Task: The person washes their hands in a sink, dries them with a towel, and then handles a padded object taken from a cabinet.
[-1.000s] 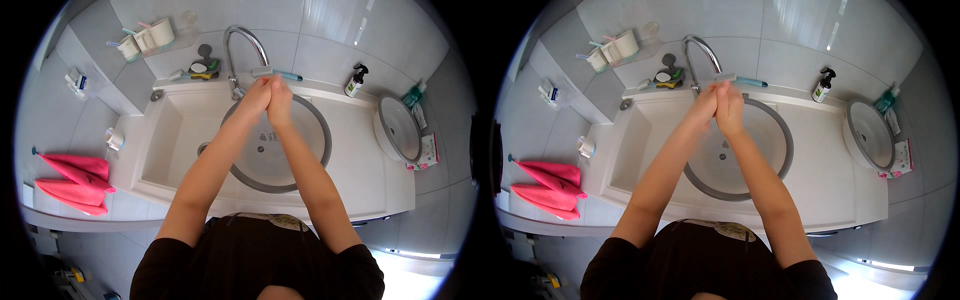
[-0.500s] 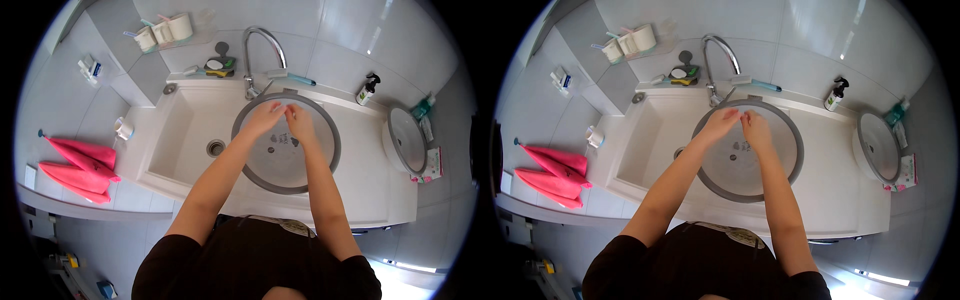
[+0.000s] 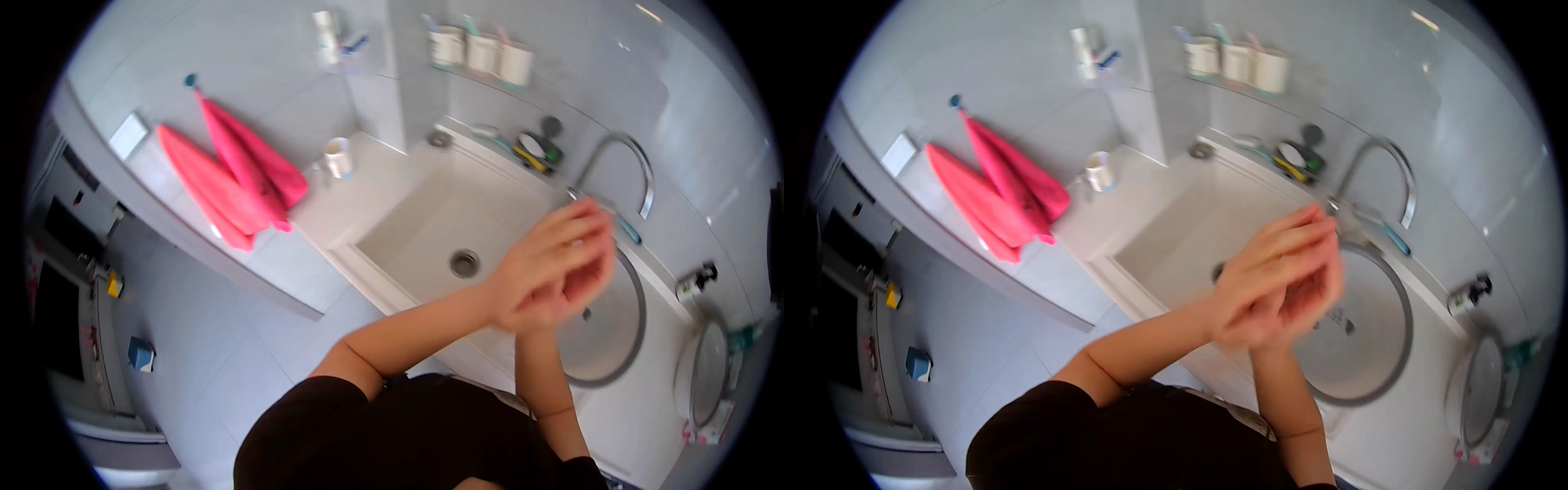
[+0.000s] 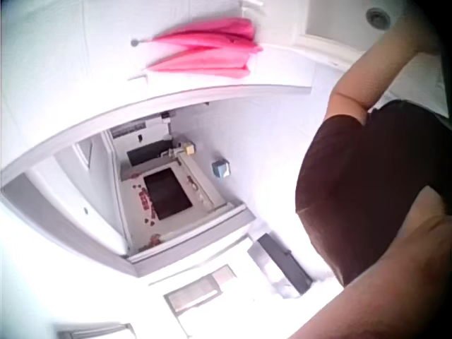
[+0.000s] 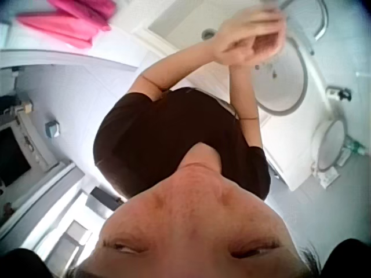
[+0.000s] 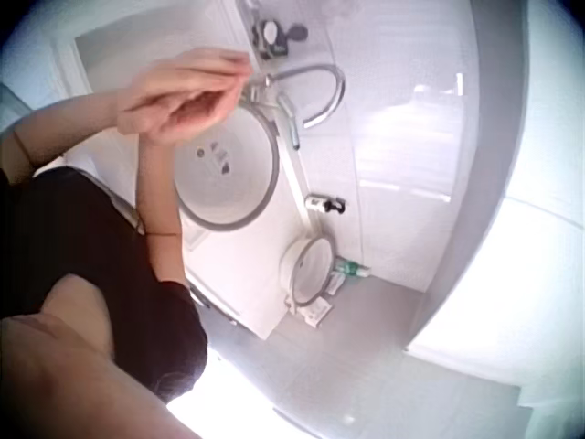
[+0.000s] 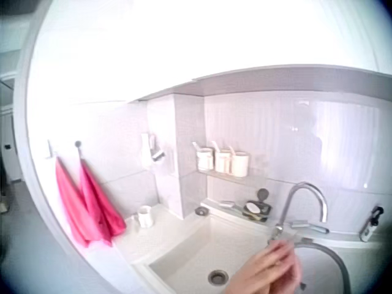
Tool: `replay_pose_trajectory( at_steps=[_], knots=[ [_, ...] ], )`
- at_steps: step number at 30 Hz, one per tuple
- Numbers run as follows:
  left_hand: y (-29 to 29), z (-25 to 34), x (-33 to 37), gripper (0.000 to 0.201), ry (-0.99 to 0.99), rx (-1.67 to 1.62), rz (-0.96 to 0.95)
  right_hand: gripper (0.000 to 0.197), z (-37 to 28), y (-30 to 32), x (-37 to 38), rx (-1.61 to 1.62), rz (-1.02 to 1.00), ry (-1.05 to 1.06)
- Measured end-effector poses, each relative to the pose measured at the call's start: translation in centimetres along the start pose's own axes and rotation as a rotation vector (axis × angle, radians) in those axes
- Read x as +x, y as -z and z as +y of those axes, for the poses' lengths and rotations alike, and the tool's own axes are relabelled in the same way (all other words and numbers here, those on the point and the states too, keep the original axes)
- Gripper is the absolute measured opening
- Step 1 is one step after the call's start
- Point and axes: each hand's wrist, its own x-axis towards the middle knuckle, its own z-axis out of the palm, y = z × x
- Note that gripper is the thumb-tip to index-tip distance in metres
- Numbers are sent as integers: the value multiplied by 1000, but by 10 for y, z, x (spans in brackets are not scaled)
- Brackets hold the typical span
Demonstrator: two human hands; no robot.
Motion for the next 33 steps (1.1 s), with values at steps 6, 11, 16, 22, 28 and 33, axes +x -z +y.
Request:
replay_pose_trajectory(
  at_steps=[6, 11, 16, 22, 28, 33],
  knots=[
    [169, -90, -205, 83, 879, 991, -125, 68, 190, 71, -137, -1370, -1364, -665],
    [368, -23, -203, 78, 793, 1667, 793, 45, 193, -59, -169, -910, -964, -805],
    [451, 3, -255, 52, 1062, 1190, 690, 36, 167, -226, -191, -434, -1042, -735],
    [450, 74, -207, 30, 801, 654, 387, 51, 111, -357, -194, -63, -904, -424],
    [455, 88, -293, 64, 670, -542, 916, 42, 46, -420, -175, 422, -1195, -631],
    [442, 69, -323, 70, 800, -380, 998, 41, 56, -463, -221, 1180, -741, -1487]
  ],
)
